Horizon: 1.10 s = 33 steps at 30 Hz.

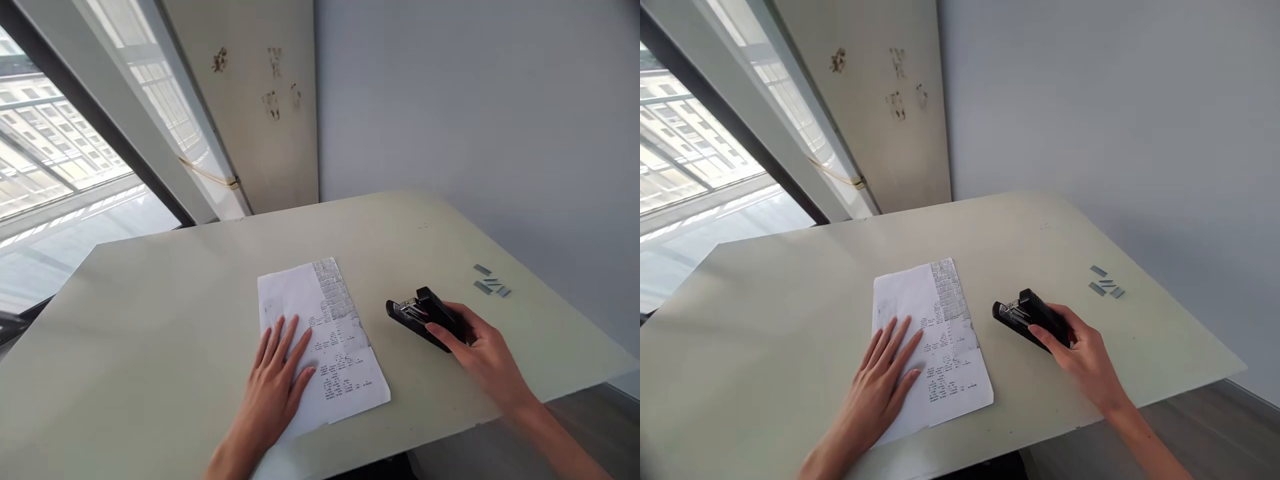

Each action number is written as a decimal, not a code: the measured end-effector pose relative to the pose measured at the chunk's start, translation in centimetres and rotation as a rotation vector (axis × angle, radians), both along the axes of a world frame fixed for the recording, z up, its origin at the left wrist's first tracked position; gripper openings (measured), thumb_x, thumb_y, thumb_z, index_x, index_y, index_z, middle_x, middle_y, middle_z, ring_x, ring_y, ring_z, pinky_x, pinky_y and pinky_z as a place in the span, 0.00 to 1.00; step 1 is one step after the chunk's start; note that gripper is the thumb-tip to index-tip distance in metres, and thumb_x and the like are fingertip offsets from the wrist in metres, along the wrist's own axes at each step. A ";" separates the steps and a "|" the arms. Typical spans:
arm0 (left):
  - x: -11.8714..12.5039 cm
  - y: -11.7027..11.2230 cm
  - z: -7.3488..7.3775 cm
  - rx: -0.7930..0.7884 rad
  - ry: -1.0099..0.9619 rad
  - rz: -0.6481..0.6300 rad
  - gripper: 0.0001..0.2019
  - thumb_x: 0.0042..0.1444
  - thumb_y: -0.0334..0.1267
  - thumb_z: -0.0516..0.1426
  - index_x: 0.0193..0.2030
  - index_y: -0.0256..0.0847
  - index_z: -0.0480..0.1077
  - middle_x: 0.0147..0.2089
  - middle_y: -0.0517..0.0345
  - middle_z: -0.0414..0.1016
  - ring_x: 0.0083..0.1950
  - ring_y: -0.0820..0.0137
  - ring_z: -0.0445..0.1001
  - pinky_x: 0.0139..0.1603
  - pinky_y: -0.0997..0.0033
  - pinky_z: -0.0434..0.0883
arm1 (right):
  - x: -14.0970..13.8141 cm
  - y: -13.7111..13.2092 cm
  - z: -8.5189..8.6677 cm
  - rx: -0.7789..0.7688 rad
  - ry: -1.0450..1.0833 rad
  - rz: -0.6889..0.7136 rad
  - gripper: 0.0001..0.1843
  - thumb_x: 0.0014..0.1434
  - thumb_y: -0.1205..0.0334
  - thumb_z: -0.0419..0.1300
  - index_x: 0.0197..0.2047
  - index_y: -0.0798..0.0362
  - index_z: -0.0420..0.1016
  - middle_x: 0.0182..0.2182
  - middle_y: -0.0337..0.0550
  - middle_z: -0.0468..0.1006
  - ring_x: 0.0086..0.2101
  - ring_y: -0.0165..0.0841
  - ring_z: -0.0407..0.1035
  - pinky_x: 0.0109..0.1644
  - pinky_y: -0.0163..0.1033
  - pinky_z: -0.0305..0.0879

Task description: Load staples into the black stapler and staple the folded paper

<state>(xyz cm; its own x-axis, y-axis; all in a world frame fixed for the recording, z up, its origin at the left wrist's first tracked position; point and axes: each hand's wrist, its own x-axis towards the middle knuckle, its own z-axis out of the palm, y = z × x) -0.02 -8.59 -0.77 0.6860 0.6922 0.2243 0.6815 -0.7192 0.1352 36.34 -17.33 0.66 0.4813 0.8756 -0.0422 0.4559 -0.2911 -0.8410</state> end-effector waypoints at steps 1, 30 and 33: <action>1.4 0.5 -0.1 -0.003 -0.013 -0.016 0.30 0.74 0.45 0.52 0.79 0.49 0.51 0.81 0.54 0.46 0.81 0.50 0.44 0.77 0.41 0.55 | 0.2 -0.2 0.3 0.004 0.008 -0.008 0.25 0.60 0.36 0.66 0.51 0.44 0.79 0.34 0.40 0.82 0.31 0.38 0.73 0.29 0.38 0.70; 10.8 4.6 -1.0 -0.182 -0.251 -0.235 0.31 0.73 0.48 0.51 0.79 0.47 0.50 0.80 0.49 0.51 0.82 0.52 0.42 0.78 0.36 0.49 | -8.3 12.3 3.5 0.213 0.037 0.164 0.22 0.59 0.39 0.67 0.48 0.46 0.80 0.32 0.38 0.81 0.32 0.36 0.71 0.37 0.39 0.70; 7.7 5.6 -1.0 -0.308 -0.416 -0.174 0.24 0.73 0.46 0.52 0.73 0.46 0.62 0.73 0.46 0.66 0.76 0.54 0.61 0.74 0.45 0.61 | -10.1 14.1 3.2 0.228 0.049 0.229 0.21 0.60 0.40 0.67 0.48 0.46 0.80 0.33 0.38 0.82 0.32 0.36 0.72 0.37 0.39 0.72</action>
<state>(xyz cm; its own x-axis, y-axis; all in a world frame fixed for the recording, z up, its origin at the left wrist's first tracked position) 7.73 -3.02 -1.75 0.6930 0.6526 0.3064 0.3997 -0.7015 0.5901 26.25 -3.26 3.85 0.2726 0.9505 0.1493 0.4450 0.0130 -0.8954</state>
